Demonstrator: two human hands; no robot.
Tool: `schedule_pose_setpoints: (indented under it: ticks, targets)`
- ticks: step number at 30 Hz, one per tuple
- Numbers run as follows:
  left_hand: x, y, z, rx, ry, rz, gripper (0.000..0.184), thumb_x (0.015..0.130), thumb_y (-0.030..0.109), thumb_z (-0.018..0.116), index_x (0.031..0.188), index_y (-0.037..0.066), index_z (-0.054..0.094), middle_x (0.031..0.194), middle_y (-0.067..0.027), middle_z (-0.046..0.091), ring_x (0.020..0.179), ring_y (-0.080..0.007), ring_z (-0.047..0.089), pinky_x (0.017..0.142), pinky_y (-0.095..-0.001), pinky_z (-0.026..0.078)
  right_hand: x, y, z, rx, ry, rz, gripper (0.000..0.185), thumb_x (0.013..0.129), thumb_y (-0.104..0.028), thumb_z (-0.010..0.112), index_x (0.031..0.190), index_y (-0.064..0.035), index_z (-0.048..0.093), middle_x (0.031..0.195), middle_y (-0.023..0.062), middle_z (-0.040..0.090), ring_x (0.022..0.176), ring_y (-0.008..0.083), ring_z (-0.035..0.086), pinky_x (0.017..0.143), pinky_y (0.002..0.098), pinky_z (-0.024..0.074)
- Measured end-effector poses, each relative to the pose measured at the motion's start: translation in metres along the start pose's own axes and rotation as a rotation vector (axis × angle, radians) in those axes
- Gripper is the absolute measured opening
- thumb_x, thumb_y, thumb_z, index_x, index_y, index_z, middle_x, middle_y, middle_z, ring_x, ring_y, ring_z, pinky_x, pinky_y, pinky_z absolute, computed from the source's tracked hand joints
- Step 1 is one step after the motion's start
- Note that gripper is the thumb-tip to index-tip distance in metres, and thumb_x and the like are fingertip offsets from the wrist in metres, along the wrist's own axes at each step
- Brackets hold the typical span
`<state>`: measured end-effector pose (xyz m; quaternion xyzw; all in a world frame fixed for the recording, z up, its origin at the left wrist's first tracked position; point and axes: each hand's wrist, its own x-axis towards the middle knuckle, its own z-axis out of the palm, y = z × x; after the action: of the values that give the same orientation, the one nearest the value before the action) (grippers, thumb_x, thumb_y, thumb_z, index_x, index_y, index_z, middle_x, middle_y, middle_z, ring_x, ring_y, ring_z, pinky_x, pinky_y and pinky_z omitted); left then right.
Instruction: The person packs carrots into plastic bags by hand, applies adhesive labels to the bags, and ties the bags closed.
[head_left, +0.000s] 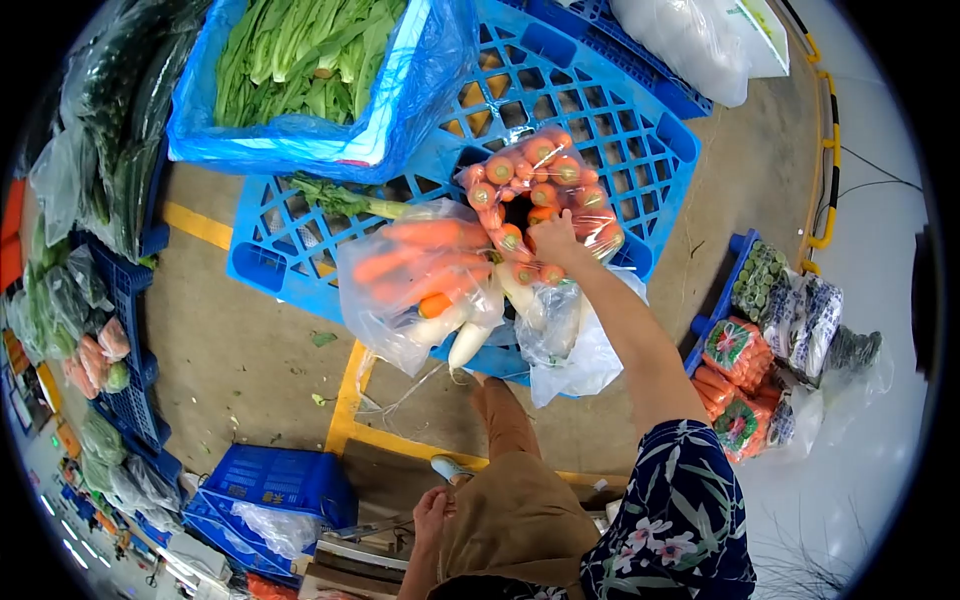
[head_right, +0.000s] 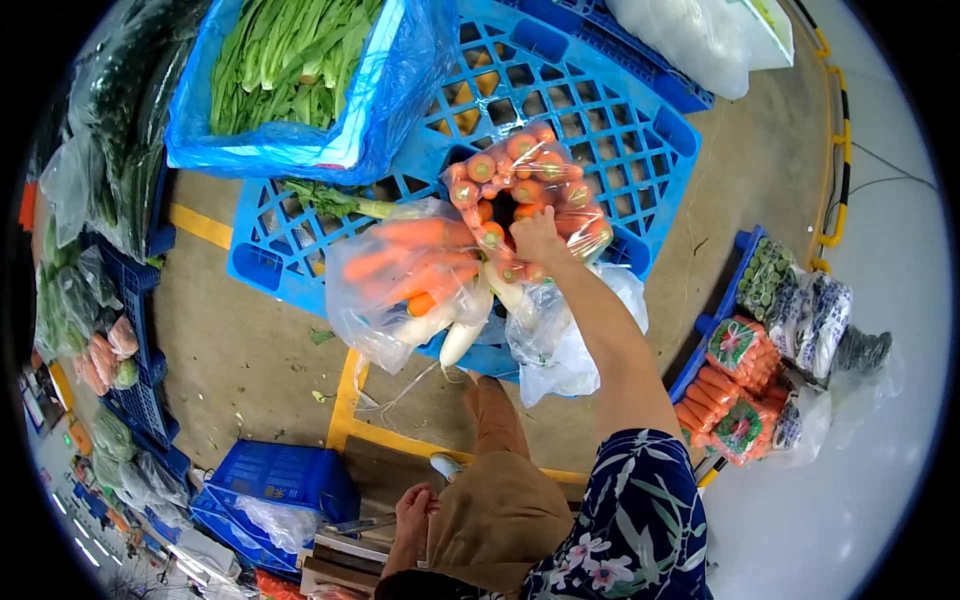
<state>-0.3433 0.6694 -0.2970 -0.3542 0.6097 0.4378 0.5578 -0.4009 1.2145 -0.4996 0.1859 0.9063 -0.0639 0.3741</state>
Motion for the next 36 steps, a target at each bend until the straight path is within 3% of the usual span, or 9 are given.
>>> schedule_pose_setpoints:
  ticks: [8, 11, 14, 18, 23, 28, 32, 35, 36]
  targets:
    - [0.01, -0.005, -0.001, -0.031, -0.001, -0.01, 0.019, 0.094, 0.013, 0.051, 0.107, 0.001, 0.057, 0.084, -0.0052, 0.061, 0.072, -0.0128, 0.06, 0.064, -0.0253, 0.049, 0.052, -0.035, 0.001, 0.904, 0.911, 0.428, 0.042, 0.078, -0.017, 0.062, 0.114, 0.0009, 0.051, 0.097, 0.0204, 0.063, 0.083, 0.0367, 0.062, 0.076, 0.0424, 0.0486]
    - [0.008, -0.002, 0.002, 0.016, 0.0, -0.03, 0.021, 0.094, 0.014, 0.05, 0.109, 0.0, 0.057, 0.084, -0.0056, 0.062, 0.071, -0.0129, 0.06, 0.064, -0.0251, 0.049, 0.087, -0.038, 0.024, 1.628, 0.828, 0.645, 0.05, 0.074, -0.028, 0.07, 0.112, 0.0019, 0.054, 0.099, 0.0198, 0.063, 0.09, 0.0352, 0.061, 0.079, 0.0417, 0.048]
    - [0.005, 0.002, 0.003, 0.024, 0.001, -0.013, 0.022, 0.094, 0.014, 0.05, 0.11, 0.0, 0.057, 0.084, -0.0061, 0.062, 0.07, -0.0129, 0.06, 0.064, -0.025, 0.049, 0.074, -0.048, 0.0, 1.242, 0.859, 0.716, 0.051, 0.074, -0.025, 0.073, 0.112, 0.0016, 0.052, 0.099, 0.0176, 0.063, 0.092, 0.0323, 0.061, 0.081, 0.0407, 0.0471]
    - [0.005, 0.004, 0.002, 0.038, 0.038, -0.031, 0.022, 0.094, 0.014, 0.05, 0.11, 0.0, 0.057, 0.084, -0.0063, 0.062, 0.071, -0.0132, 0.061, 0.064, -0.0253, 0.049, 0.065, -0.032, -0.013, 1.024, 0.826, 0.683, 0.048, 0.07, -0.032, 0.074, 0.106, -0.0048, 0.059, 0.096, 0.0207, 0.064, 0.09, 0.0394, 0.061, 0.079, 0.0453, 0.0476]
    - [0.001, -0.006, -0.015, -0.021, 0.062, 0.002, 0.024, 0.094, 0.014, 0.052, 0.113, 0.0, 0.054, 0.086, -0.0077, 0.062, 0.075, -0.0157, 0.06, 0.068, -0.0275, 0.05, 0.06, -0.026, 0.01, 0.797, 0.955, 0.528, 0.029, 0.084, -0.027, 0.058, 0.1, -0.0028, 0.062, 0.085, 0.0232, 0.063, 0.078, 0.0417, 0.061, 0.067, 0.0507, 0.0473]
    - [-0.008, -0.01, -0.011, -0.056, 0.06, 0.045, 0.023, 0.093, 0.016, 0.053, 0.108, -0.001, 0.057, 0.083, -0.0074, 0.062, 0.073, -0.015, 0.059, 0.066, -0.0272, 0.049, -0.057, -0.034, 0.002, 1.074, 0.928, 0.458, 0.033, 0.084, -0.023, 0.06, 0.108, -0.0017, 0.06, 0.078, 0.0162, 0.065, 0.067, 0.0284, 0.065, 0.058, 0.0364, 0.0487]
    - [-0.026, 0.03, 0.014, -0.016, -0.033, 0.255, 0.024, 0.093, 0.019, 0.054, 0.101, -0.002, 0.06, 0.082, -0.0039, 0.06, 0.07, -0.0116, 0.056, 0.063, -0.0254, 0.047, -0.186, -0.068, -0.043, 1.67, 0.902, 0.397, 0.033, 0.087, -0.015, 0.058, 0.113, 0.0059, 0.057, 0.075, 0.0094, 0.062, 0.059, 0.0161, 0.062, 0.054, 0.0272, 0.0493]
    - [-0.046, 0.071, 0.027, 0.01, -0.081, 0.371, 0.027, 0.094, 0.022, 0.051, 0.104, -0.002, 0.058, 0.079, -0.0034, 0.057, 0.07, -0.0102, 0.052, 0.066, -0.0246, 0.045, -0.255, -0.101, -0.082, 1.919, 0.696, 0.212, 0.034, 0.088, -0.016, 0.056, 0.112, 0.0083, 0.057, 0.075, 0.014, 0.061, 0.055, 0.0187, 0.06, 0.053, 0.0298, 0.051]
    - [-0.061, 0.09, 0.03, -0.051, -0.136, 0.358, 0.036, 0.095, 0.026, 0.051, 0.121, 0.001, 0.05, 0.093, -0.0077, 0.059, 0.084, -0.0133, 0.056, 0.073, -0.0268, 0.047, -0.275, -0.116, -0.101, 1.958, 0.606, 0.119, 0.034, 0.088, -0.016, 0.056, 0.111, 0.0087, 0.057, 0.074, 0.0144, 0.061, 0.054, 0.0189, 0.06, 0.052, 0.0303, 0.051]
